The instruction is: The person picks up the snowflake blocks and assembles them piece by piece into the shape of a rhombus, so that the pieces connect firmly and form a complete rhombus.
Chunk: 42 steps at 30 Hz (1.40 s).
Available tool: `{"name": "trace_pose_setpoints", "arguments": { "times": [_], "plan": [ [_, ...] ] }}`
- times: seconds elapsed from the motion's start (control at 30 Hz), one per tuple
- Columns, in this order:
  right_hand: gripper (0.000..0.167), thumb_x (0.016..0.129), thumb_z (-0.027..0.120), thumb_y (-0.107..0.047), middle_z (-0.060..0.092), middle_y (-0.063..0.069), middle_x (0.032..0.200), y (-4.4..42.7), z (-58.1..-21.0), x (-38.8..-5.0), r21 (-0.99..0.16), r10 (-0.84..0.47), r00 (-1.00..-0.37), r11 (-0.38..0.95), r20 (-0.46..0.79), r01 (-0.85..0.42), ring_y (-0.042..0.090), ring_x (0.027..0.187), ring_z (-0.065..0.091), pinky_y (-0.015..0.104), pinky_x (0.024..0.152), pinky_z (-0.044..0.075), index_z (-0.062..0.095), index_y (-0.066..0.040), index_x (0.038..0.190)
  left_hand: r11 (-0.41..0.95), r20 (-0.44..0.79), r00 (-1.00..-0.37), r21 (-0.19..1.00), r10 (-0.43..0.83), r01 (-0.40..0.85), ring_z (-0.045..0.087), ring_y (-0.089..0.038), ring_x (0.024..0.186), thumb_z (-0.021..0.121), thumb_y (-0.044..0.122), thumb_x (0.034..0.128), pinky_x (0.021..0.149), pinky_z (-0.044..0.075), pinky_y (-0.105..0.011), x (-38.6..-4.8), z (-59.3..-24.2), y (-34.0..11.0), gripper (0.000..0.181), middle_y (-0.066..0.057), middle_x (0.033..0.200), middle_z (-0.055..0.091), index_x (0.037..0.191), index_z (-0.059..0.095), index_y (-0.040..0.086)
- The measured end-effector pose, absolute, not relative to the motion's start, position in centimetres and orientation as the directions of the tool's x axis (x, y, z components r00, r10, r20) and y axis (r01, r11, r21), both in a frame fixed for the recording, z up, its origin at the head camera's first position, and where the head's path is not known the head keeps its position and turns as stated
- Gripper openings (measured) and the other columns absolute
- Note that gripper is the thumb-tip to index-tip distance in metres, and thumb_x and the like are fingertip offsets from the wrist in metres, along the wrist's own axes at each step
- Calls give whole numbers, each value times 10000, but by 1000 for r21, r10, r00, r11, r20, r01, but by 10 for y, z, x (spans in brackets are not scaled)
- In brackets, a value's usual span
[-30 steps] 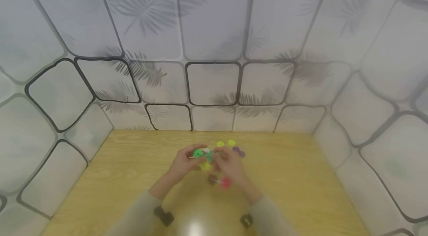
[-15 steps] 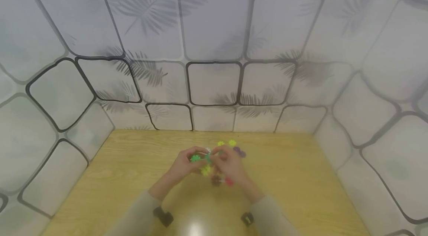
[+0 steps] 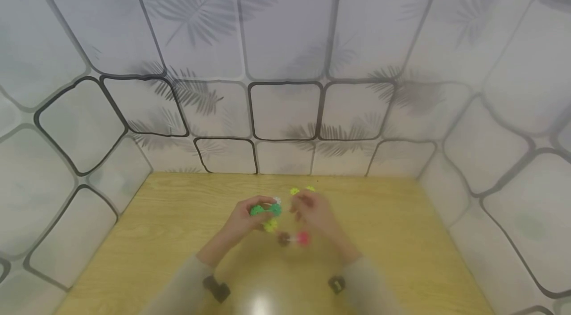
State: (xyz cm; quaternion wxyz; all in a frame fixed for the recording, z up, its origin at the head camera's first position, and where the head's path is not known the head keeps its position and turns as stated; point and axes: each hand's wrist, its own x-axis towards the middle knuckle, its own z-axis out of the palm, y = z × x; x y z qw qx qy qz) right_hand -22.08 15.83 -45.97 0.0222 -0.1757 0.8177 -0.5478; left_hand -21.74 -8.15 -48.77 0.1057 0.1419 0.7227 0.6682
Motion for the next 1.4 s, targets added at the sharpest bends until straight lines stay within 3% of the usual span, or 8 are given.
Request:
{"name": "trace_pose_setpoints", "arguments": {
  "times": [0.43,0.7,0.83,1.0,1.17,1.27,1.4],
  "plan": [
    [257,1078,618,-184,764,191,935,201,-485,-252,-869,-148,-984,469,98,-158,143,697,685,320,587,588,708,44,1157,71,34,-945,996,326,61,664,-100,860,696,63,1001,739,675,-404,-219,-490,-86,350,-206,1222,615,1343,668,-5],
    [250,1037,644,-123,736,248,1049,214,-508,-260,-808,-66,-997,583,51,-80,251,797,707,215,590,534,677,70,1192,75,39,-952,995,304,65,676,-108,866,691,67,1001,769,674,-458,-220,-489,-86,351,-198,1192,630,1345,669,5],
    [267,1013,649,-89,707,235,1083,221,-520,-263,-786,-46,-998,616,31,-53,273,874,696,264,679,566,671,80,1219,75,39,-952,995,305,65,675,-111,872,690,69,1004,767,673,-451,-220,-489,-87,344,-193,1192,630,1343,671,13],
    [301,996,648,-112,697,239,1105,230,-540,-272,-747,-49,-998,662,32,-56,332,958,695,423,826,613,676,64,1239,73,42,-951,995,307,68,673,-110,872,690,71,1007,769,673,-458,-220,-488,-88,342,-195,1192,636,1343,669,8],
    [343,997,637,-138,686,245,1136,236,-557,-277,-716,-81,-997,695,16,-68,374,1042,666,562,933,579,658,50,1284,67,35,-949,996,313,59,672,-108,879,683,71,1010,773,673,-441,-219,-487,-88,350,-188,1194,627,1353,660,2],
    [372,989,654,-146,689,216,1104,238,-564,-279,-711,-86,-996,700,6,-65,338,1011,654,546,919,575,652,41,1311,62,26,-949,997,316,48,670,-110,876,679,68,1014,780,672,-446,-219,-486,-88,348,-189,1201,618,1355,659,3],
    [404,974,683,-152,685,146,1000,239,-571,-284,-683,-93,-995,725,28,-87,247,897,623,436,833,568,656,39,1330,59,20,-948,997,317,41,667,-114,874,675,64,1016,782,672,-445,-219,-485,-88,350,-191,1215,603,1360,657,2]
  ]
}}
